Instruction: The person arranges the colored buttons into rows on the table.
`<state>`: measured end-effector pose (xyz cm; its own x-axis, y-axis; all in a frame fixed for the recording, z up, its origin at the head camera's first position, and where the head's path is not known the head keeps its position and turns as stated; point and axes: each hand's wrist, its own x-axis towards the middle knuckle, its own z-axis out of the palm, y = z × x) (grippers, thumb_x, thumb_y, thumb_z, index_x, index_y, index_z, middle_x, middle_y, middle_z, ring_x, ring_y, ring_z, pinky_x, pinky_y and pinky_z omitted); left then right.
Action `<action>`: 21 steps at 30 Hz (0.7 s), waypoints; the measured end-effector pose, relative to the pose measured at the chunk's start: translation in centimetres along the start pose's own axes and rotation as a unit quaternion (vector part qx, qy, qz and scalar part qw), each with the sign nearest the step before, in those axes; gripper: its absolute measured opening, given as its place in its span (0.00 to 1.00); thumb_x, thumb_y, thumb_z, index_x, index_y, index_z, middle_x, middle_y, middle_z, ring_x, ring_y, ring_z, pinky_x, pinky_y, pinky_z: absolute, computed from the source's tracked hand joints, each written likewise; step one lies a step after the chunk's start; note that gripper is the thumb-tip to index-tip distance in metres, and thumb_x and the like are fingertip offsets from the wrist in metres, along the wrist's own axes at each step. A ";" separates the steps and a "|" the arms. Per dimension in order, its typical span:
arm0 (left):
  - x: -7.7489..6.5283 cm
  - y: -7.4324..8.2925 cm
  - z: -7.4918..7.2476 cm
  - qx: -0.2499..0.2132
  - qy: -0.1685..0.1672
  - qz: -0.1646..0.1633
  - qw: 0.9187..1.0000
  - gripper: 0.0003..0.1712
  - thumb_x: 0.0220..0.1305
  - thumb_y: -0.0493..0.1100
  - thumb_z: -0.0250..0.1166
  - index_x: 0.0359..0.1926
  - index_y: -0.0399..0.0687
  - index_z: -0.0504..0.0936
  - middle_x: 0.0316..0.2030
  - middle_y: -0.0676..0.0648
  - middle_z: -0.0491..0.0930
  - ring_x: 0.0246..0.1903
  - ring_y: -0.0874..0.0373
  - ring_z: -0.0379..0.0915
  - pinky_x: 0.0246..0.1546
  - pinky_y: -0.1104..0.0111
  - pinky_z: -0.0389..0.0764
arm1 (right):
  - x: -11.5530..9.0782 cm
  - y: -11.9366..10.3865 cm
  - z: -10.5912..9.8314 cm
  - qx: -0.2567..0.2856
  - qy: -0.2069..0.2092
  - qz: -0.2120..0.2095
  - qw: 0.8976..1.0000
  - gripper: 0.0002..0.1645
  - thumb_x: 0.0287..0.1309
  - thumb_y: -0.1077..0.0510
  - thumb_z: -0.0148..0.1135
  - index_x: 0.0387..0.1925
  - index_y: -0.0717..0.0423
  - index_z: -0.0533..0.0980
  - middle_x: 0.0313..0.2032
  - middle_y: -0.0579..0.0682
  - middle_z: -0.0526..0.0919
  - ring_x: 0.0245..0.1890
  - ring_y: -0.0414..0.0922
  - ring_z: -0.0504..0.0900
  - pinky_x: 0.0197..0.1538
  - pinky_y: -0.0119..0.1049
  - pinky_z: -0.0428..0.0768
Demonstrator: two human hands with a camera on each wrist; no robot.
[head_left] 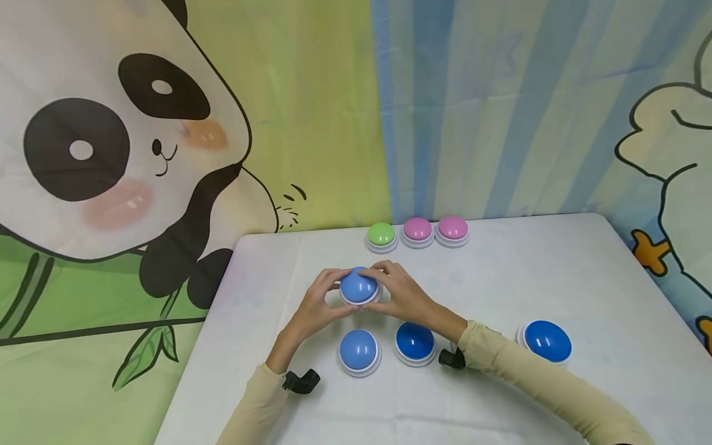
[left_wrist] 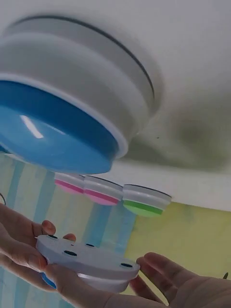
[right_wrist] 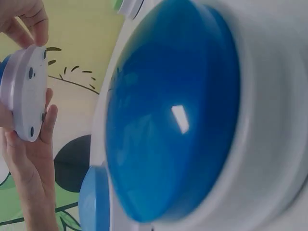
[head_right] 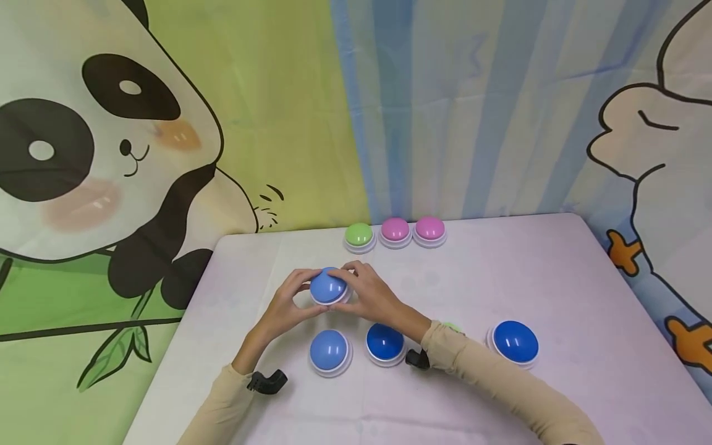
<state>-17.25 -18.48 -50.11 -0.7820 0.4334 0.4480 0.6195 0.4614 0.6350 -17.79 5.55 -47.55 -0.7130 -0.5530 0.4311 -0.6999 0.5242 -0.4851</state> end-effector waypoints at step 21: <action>-4.2 4.3 -1.6 0.048 -0.022 0.024 0.998 0.44 0.50 0.54 0.76 0.66 0.51 0.68 0.56 0.47 0.70 0.53 0.57 0.73 0.51 0.64 0.82 | -3.2 -4.5 0.1 -0.013 0.039 -0.047 0.998 0.42 0.42 0.41 0.77 0.60 0.46 0.74 0.51 0.50 0.75 0.47 0.43 0.73 0.42 0.34 0.81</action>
<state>-11.42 -19.55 -48.25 -0.7484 0.4894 0.4477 0.6621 0.5104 0.5488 -12.30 4.86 -46.84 -0.6443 -0.5497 0.5316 -0.7642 0.4898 -0.4197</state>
